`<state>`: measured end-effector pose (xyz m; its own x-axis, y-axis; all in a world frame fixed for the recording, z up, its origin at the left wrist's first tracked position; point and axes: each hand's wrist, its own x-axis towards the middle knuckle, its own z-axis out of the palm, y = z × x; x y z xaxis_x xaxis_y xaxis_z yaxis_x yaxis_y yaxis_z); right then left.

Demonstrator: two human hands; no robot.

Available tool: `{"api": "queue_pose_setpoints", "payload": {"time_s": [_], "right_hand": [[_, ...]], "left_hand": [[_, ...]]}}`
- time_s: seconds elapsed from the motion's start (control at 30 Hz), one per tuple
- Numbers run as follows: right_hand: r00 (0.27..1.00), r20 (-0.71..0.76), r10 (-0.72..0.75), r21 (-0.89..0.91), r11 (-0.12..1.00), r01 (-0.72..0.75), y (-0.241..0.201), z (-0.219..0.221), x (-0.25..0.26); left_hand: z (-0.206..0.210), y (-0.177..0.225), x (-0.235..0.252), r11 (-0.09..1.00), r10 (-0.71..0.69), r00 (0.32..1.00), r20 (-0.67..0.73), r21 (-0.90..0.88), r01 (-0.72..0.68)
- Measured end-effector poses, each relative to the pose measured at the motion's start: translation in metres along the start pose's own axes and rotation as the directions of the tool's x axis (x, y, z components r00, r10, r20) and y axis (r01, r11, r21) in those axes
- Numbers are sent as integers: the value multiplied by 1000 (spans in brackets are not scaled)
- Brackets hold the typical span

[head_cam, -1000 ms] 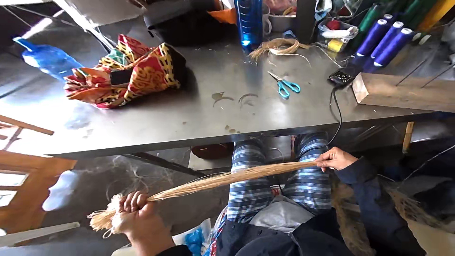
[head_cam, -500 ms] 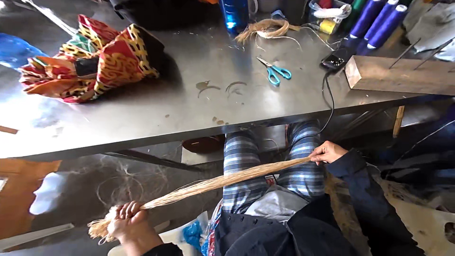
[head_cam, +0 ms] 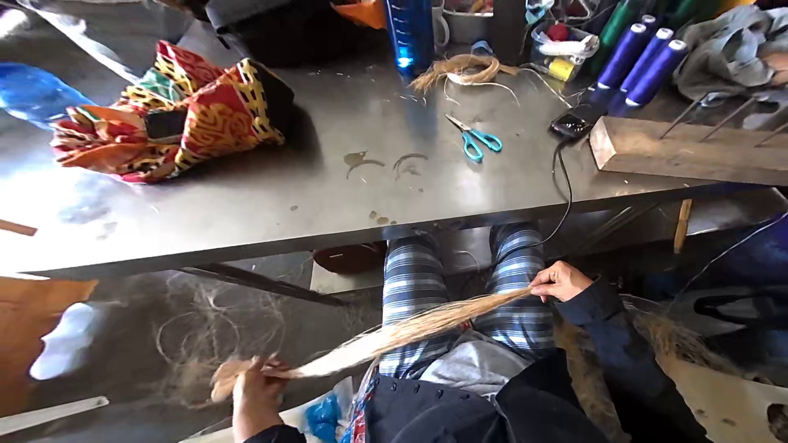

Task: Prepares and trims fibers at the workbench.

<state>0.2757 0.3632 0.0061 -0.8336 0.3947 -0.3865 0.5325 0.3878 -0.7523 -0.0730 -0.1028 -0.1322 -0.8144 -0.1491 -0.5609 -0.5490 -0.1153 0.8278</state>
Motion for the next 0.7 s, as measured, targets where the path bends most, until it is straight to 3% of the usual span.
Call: {"api": "queue_pose_setpoints", "payload": {"time_s": [0.03,0.1,0.17,0.23,0.27,0.3,0.37,0.4,0.43,0.47,0.53,0.6,0.63,0.7], "right_hand": [[1000,0,7,-16,1000,-7,-3,-1,-2],[999,10,45,-81,996,-44,-12,-5,-3],[995,34,91,-158,984,-84,-21,-6,-6],[992,57,116,-213,972,-102,-32,-8,-7],[991,71,116,-229,969,-97,-36,-8,-8],[992,84,99,-243,967,-76,-39,-8,-8],[995,101,15,-280,960,14,-44,-9,-8],[994,108,-27,-296,953,58,-46,-8,-8],[992,108,-62,-312,946,93,-47,-6,-9],[992,104,-75,-330,938,106,-50,-5,-10],[994,90,-65,-364,927,94,-58,-4,-11],[997,67,-47,-368,927,68,-63,-3,-13],[998,58,-34,-370,928,53,-64,-3,-14],[997,73,15,-370,929,13,-65,-5,-16]], "left_hand": [[-4,2,-5,957,-21,999,29,290,12],[-9,11,-21,697,-13,998,58,716,-33],[1,37,-47,393,64,997,47,917,-68],[37,85,-96,165,142,973,183,965,-206],[58,106,-134,130,198,917,347,918,-375],[78,116,-171,135,273,797,539,799,-586],[123,109,-227,142,390,408,825,384,-912],[147,94,-246,154,378,232,896,186,-970],[169,76,-263,166,311,107,944,56,-984],[189,57,-277,176,209,30,977,-7,-984],[224,22,-297,155,-1,-18,1000,-17,-988],[247,-6,-306,128,-197,9,980,34,-991],[253,-18,-307,143,-232,19,973,53,-988],[255,-38,-304,180,-167,14,986,44,-983]]}}
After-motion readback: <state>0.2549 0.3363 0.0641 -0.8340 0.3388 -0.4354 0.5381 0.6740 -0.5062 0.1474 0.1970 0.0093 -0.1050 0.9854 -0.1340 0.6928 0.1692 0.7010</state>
